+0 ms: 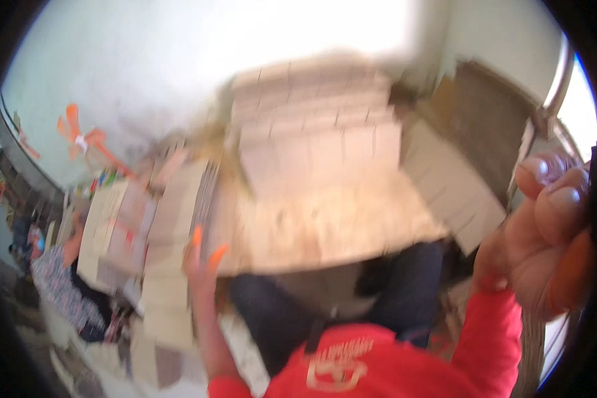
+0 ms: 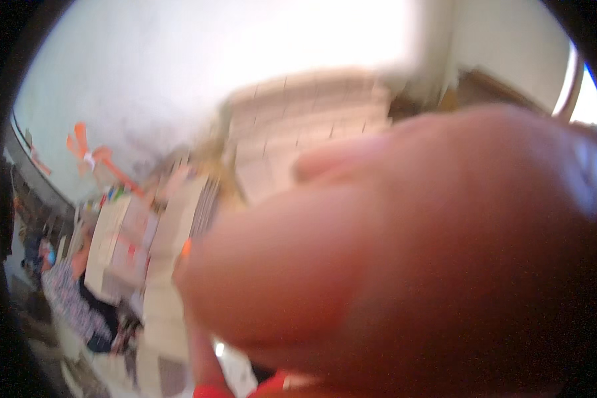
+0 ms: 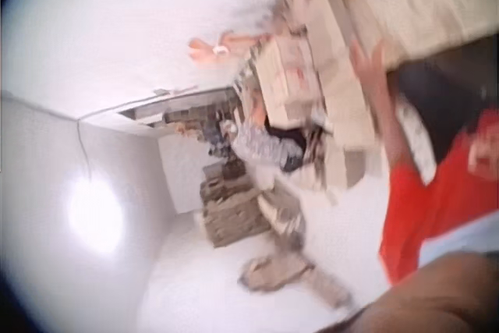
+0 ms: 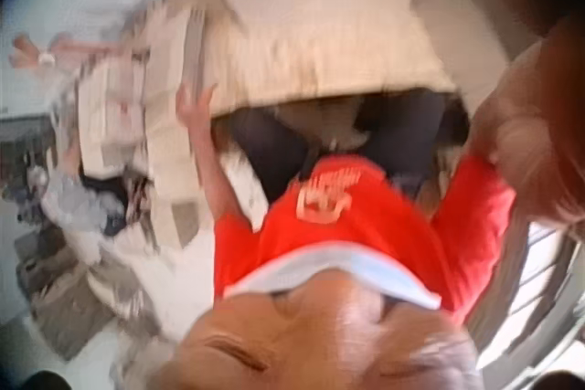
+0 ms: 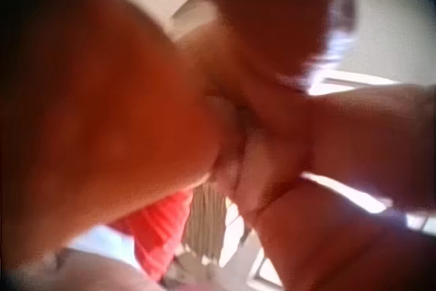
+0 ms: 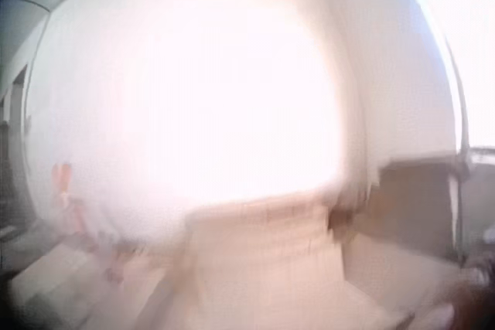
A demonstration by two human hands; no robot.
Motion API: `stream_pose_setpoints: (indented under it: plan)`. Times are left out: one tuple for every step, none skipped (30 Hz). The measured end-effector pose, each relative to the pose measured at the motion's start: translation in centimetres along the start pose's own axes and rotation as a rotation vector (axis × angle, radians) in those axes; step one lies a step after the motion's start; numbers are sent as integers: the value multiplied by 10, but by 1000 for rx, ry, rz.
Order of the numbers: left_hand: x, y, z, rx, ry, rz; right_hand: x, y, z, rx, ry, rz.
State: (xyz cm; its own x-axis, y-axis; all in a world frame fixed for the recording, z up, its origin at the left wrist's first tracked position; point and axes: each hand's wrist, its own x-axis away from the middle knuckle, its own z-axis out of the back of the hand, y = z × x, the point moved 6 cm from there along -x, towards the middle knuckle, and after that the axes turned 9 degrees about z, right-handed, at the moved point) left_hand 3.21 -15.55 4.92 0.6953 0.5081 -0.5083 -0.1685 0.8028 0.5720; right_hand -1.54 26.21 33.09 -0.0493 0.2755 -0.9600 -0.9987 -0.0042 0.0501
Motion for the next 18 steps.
stream_pose_setpoints:
  plan:
    - [-17,36,6,15,28,-60,-9,-5,13,73,16,-1]
    - [-31,56,21,129,94,-85,-17,-11,22,83,65,33]
    - [-30,75,40,120,116,-96,-13,-12,19,44,78,22]
    - [-36,92,50,110,143,-104,-13,-7,21,18,97,48]
    - [-18,107,47,85,190,-234,-7,-15,20,11,97,61]
    - [-27,132,28,105,192,-399,-11,-18,27,91,88,69]
    - [-20,147,21,57,186,-527,-4,-14,36,119,107,71]
    - [-12,149,1,27,110,-561,10,4,35,104,127,51]
    - [1,149,-31,46,10,-599,18,13,37,121,123,29]
    - [22,140,-52,49,-79,-578,25,20,38,115,138,31]
    - [37,131,-66,44,-131,-575,31,24,44,106,171,48]
    - [53,126,-91,9,-175,-533,38,36,53,111,191,47]
    - [68,117,-107,-20,-228,-517,48,41,62,139,218,55]
    - [80,106,-121,-48,-261,-500,57,46,68,164,251,67]
    - [89,95,-132,-54,-301,-467,65,51,73,194,282,74]
    - [97,84,-141,-60,-341,-435,75,58,82,253,325,75]
    - [107,73,-146,-74,-382,-397,91,69,90,315,375,47]
    - [116,61,-150,-111,-427,-348,111,89,96,382,428,6]
